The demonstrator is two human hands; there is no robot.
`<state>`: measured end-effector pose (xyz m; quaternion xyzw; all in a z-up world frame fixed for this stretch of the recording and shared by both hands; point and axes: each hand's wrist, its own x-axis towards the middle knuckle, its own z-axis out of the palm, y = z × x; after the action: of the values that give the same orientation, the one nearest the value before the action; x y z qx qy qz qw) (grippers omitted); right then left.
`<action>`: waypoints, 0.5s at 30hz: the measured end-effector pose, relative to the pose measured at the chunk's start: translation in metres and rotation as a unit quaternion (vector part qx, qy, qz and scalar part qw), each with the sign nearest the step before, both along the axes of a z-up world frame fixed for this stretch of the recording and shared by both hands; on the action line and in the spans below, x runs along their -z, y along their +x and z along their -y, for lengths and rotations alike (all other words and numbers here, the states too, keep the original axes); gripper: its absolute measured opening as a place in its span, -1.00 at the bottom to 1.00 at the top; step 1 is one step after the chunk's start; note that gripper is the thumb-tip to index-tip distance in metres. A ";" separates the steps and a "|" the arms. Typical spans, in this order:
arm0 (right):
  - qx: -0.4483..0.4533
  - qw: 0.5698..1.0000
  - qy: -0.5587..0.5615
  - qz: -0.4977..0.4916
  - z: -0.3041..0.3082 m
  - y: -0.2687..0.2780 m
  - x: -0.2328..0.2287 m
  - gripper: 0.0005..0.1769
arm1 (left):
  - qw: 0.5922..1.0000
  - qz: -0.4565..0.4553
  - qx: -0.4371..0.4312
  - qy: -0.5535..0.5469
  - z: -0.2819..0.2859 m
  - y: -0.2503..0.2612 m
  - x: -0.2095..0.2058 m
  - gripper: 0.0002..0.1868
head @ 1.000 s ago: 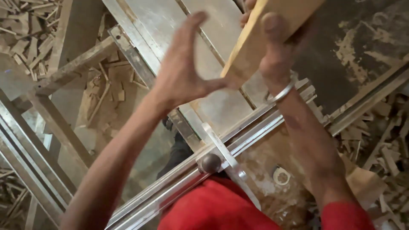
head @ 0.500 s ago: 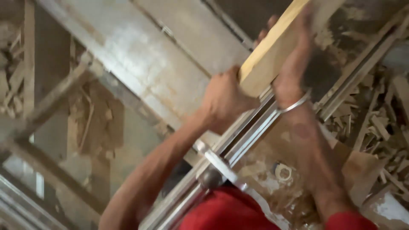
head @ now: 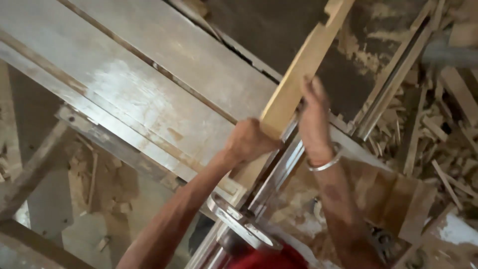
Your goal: Cutting small wooden blocks to size using a table saw with a miter gauge.
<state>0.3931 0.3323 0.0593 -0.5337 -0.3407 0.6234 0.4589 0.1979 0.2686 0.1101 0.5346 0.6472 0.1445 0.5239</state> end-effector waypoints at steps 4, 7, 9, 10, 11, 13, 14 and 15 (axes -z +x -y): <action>-0.014 0.925 0.296 0.236 -0.020 0.027 -0.040 -0.38 | 0.999 0.035 -0.018 0.013 -0.014 0.015 0.037 -0.34; -0.109 0.799 0.385 0.448 -0.064 0.075 -0.033 -0.37 | 0.997 0.075 -0.028 0.021 -0.033 0.029 0.065 -0.27; -0.187 0.694 0.435 0.543 -0.088 0.079 -0.048 -0.41 | 0.994 0.105 -0.032 0.018 -0.049 0.039 0.070 -0.17; -0.226 0.589 0.500 0.593 -0.095 0.067 -0.066 -0.34 | 0.995 0.100 -0.028 0.000 -0.060 0.045 0.066 -0.17; -0.258 0.474 0.558 0.631 -0.102 0.055 -0.084 -0.26 | 0.995 0.095 -0.022 -0.018 -0.070 0.051 0.063 -0.17; -0.320 0.419 0.499 0.688 -0.165 0.161 0.025 -0.45 | 0.995 0.041 0.002 0.088 -0.077 0.054 0.069 -0.29; -0.372 0.351 0.434 0.742 -0.218 0.188 0.047 -0.64 | 0.979 -0.012 0.037 0.199 -0.082 0.056 0.072 -0.40; -0.377 0.353 0.434 0.739 -0.225 0.191 0.054 -0.64 | 0.980 -0.012 0.035 0.194 -0.076 0.052 0.068 -0.40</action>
<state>0.5839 0.5569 0.0056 -0.3210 -0.9306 -0.1495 -0.0929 0.2494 0.3444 0.0419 0.6497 0.5945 0.2424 0.4071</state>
